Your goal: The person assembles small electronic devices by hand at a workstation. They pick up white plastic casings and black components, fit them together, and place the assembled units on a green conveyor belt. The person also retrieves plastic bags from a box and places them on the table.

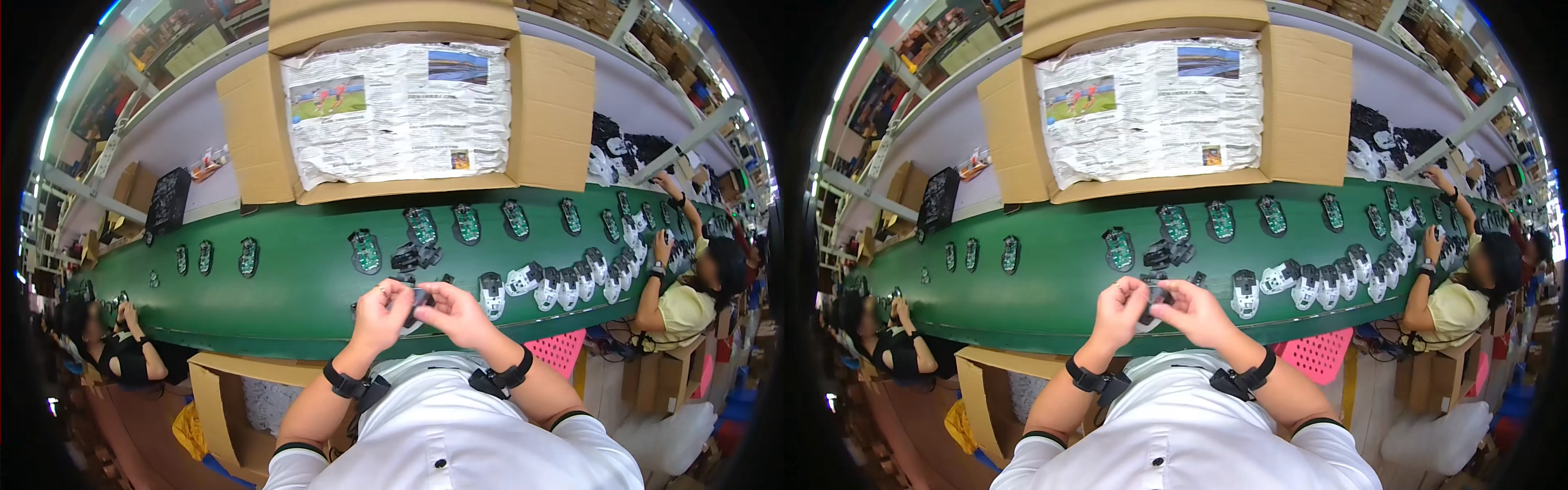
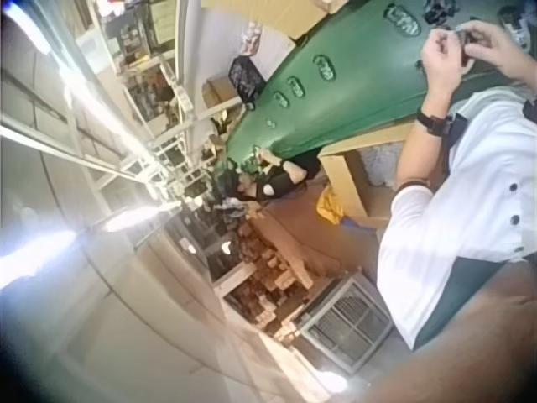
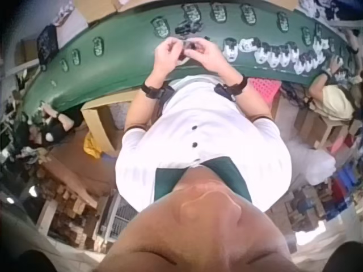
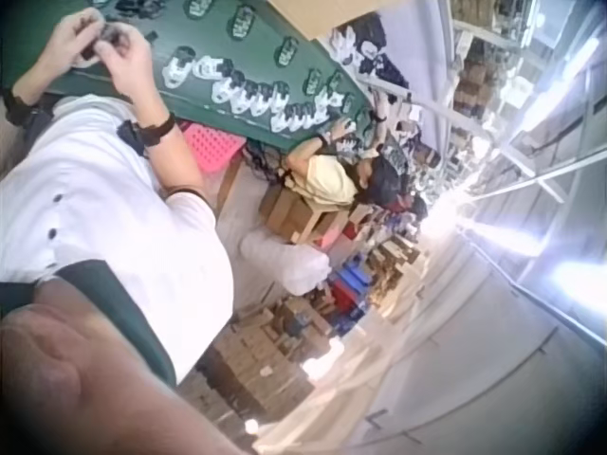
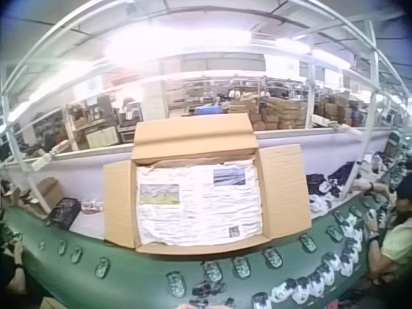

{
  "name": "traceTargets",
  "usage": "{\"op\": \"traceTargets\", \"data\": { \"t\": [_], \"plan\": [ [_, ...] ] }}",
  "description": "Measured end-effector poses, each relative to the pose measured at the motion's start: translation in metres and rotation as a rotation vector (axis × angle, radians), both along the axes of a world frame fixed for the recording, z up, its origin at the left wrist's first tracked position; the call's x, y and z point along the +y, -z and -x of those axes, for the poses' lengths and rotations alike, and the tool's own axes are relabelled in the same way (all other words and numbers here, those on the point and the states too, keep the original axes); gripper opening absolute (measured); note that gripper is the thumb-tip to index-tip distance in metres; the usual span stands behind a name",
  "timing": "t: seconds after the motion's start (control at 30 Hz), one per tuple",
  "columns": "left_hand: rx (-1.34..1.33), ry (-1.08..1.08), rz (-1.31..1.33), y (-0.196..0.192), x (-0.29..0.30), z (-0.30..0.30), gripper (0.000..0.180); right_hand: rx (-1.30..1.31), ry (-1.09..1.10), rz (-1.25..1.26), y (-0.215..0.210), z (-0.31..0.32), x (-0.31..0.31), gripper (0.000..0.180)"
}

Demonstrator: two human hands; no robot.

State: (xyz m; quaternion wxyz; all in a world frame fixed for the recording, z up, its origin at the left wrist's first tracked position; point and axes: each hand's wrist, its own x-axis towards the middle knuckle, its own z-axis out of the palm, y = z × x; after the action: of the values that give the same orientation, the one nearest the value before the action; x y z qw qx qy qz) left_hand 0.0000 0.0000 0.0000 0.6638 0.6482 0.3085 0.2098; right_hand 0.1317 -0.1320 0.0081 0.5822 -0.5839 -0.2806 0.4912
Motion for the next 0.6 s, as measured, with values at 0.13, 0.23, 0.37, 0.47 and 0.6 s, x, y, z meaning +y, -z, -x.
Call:
{"op": "traceTargets", "data": {
  "t": [0.13,0.23,0.37,0.47,0.6],
  "plan": [
    [0.095,0.034,0.087,0.014,-0.002,-0.014,0.028,0.185,-0.001,0.081,0.022,-0.016,-0.015,0.023],
    [0.086,0.088,0.066,0.028,-0.011,-0.034,0.033,0.139,0.021,0.154,0.021,-0.031,-0.027,0.025],
    [0.103,0.230,-0.147,0.084,-0.010,-0.060,0.049,-0.128,0.147,0.203,0.053,-0.068,-0.050,0.029],
    [0.132,0.543,-0.958,0.087,-0.006,-0.064,0.059,-0.347,0.254,0.376,0.080,-0.110,-0.078,0.022],
    [0.228,0.885,-1.175,0.115,-0.012,-0.043,0.061,-0.507,0.032,0.533,0.088,-0.120,-0.066,0.029]
  ]
}}
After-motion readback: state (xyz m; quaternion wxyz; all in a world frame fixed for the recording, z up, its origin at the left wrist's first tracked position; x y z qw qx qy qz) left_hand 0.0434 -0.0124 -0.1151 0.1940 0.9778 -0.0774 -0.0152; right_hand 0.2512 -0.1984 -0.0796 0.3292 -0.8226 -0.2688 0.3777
